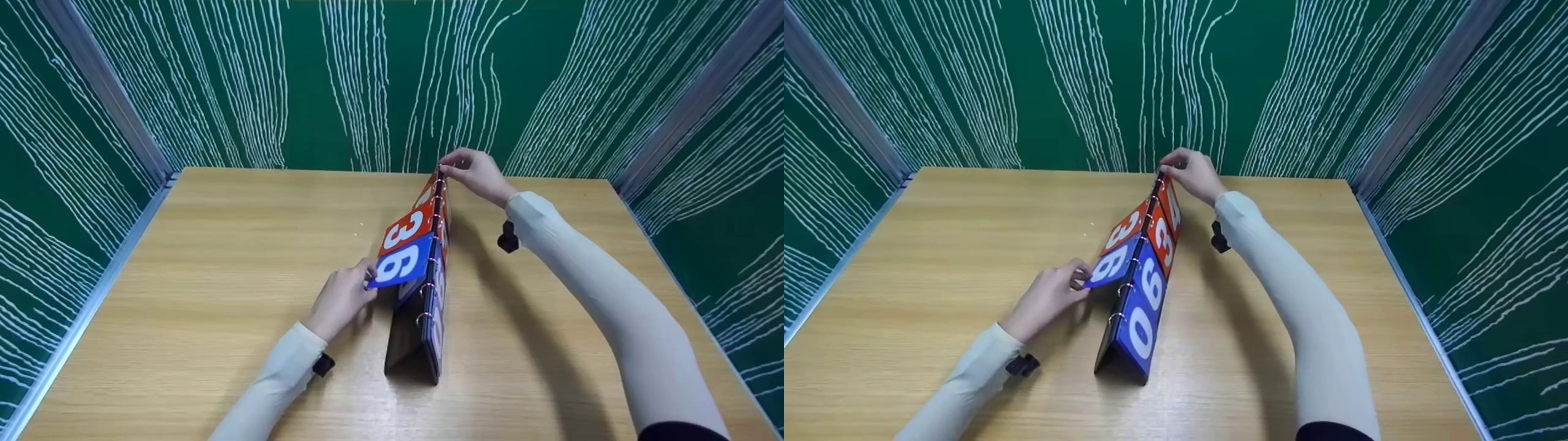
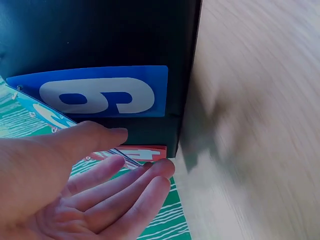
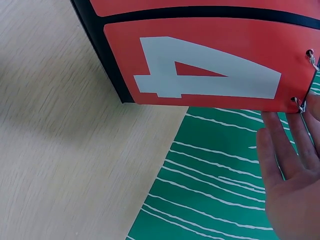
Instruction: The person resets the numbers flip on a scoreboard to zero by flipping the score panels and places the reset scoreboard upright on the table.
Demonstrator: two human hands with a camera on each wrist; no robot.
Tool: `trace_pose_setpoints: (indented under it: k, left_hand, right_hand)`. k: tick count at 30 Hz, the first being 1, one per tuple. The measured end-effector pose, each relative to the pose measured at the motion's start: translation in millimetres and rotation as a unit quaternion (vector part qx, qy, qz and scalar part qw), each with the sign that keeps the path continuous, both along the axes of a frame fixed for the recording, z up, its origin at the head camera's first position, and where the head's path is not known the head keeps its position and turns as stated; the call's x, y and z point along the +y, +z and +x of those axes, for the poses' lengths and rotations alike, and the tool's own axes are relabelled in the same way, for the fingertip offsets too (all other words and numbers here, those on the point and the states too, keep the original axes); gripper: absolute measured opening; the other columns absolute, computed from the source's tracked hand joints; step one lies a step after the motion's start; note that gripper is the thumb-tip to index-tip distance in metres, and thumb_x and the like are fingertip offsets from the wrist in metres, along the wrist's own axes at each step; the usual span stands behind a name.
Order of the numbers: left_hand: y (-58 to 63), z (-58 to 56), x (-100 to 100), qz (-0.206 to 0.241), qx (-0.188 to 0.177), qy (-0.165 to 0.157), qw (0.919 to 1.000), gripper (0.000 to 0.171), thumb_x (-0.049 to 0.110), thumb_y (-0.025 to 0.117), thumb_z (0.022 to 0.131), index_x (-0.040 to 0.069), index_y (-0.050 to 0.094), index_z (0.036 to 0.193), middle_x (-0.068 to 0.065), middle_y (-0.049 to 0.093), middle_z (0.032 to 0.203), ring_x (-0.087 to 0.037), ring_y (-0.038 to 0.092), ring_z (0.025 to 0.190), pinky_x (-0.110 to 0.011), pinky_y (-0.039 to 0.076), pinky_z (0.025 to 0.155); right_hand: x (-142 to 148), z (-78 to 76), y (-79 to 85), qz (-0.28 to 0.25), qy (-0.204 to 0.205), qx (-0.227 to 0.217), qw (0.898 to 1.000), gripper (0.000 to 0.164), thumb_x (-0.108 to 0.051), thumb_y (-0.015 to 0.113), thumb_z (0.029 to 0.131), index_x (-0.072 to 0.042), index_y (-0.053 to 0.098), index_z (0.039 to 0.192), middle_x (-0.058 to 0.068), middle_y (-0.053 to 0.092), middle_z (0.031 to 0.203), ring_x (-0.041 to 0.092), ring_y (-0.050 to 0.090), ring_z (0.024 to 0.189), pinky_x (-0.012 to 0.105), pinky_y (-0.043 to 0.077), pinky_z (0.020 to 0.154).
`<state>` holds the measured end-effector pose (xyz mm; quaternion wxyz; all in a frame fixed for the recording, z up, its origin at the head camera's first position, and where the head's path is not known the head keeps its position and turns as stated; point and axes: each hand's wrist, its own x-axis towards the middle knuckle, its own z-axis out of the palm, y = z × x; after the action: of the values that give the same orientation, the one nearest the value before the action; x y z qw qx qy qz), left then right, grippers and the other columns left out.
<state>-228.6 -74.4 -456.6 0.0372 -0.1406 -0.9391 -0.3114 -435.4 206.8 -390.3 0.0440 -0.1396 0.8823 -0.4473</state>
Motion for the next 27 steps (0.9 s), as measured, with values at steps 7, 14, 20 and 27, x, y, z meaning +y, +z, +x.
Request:
trace_pose_setpoints:
  k: [7,14,20,27]
  left_hand:
    - [3.4,3.4,0,0.01,-0.023,0.009,0.9996,0.03,0.011,0.077,0.089,0.0,0.066,0.115,-0.02,0.075,0.113,-0.026,0.072,0.089,-0.041,0.062,0.082]
    - [5.7,8.2,-5,0.018,-0.026,-0.002,0.9995,0.052,0.032,0.079,0.086,0.003,0.062,0.126,-0.016,0.075,0.119,-0.028,0.074,0.1,-0.042,0.06,0.093]
    - [6.6,8.6,-8,0.019,0.003,-0.004,0.9998,0.042,0.029,0.075,0.09,0.002,0.064,0.119,-0.016,0.077,0.11,-0.023,0.073,0.086,-0.038,0.062,0.081]
    - [5.5,8.4,-12,0.005,0.041,-0.023,0.9989,0.036,0.025,0.075,0.09,0.002,0.065,0.116,-0.016,0.078,0.107,-0.018,0.068,0.074,-0.033,0.06,0.072]
  right_hand:
    - [-2,1.7,1.2,0.004,-0.003,-0.001,1.0,0.033,-0.031,0.065,0.1,-0.015,0.066,0.128,0.007,0.062,0.131,0.022,0.06,0.121,0.043,0.048,0.107]
    - [-1,0.5,1.0,0.004,-0.002,0.005,1.0,0.032,-0.029,0.065,0.1,-0.015,0.066,0.128,0.007,0.063,0.131,0.022,0.06,0.121,0.042,0.049,0.106]
    - [0,-0.5,0.7,0.002,0.0,0.003,1.0,0.031,-0.028,0.065,0.1,-0.015,0.066,0.128,0.007,0.062,0.132,0.022,0.06,0.122,0.042,0.049,0.106]
    - [-1,-0.1,2.3,0.005,0.0,0.002,1.0,0.031,-0.03,0.064,0.1,-0.015,0.066,0.127,0.007,0.063,0.13,0.022,0.06,0.121,0.043,0.049,0.106]
